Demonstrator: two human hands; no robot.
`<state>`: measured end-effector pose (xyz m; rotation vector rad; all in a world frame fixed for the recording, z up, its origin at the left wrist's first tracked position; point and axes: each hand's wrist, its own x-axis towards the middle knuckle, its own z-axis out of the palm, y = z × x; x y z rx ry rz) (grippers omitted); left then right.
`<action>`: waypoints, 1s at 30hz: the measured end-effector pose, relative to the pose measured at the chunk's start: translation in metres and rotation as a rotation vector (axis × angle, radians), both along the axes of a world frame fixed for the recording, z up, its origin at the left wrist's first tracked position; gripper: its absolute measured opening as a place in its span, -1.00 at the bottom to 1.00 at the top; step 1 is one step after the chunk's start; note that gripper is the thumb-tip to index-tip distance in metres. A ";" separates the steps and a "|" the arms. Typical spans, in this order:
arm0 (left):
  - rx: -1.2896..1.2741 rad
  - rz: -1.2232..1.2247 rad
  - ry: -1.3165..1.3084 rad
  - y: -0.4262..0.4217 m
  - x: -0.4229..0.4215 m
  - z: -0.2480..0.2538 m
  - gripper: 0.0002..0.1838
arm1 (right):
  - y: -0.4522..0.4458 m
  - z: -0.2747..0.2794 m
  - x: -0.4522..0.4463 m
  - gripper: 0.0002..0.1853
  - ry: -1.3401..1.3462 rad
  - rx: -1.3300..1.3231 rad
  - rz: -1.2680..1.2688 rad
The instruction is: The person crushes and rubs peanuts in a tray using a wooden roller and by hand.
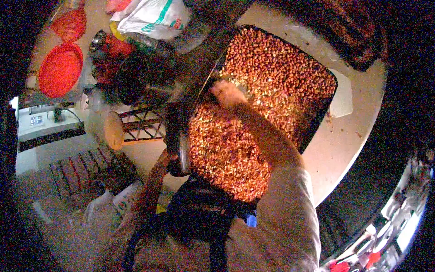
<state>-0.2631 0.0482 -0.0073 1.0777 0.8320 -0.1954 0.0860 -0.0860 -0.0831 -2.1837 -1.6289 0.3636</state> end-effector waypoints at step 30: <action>-0.130 0.005 0.024 0.023 -0.035 -0.011 -0.08 | -0.149 0.041 -0.108 -0.53 0.658 0.273 0.200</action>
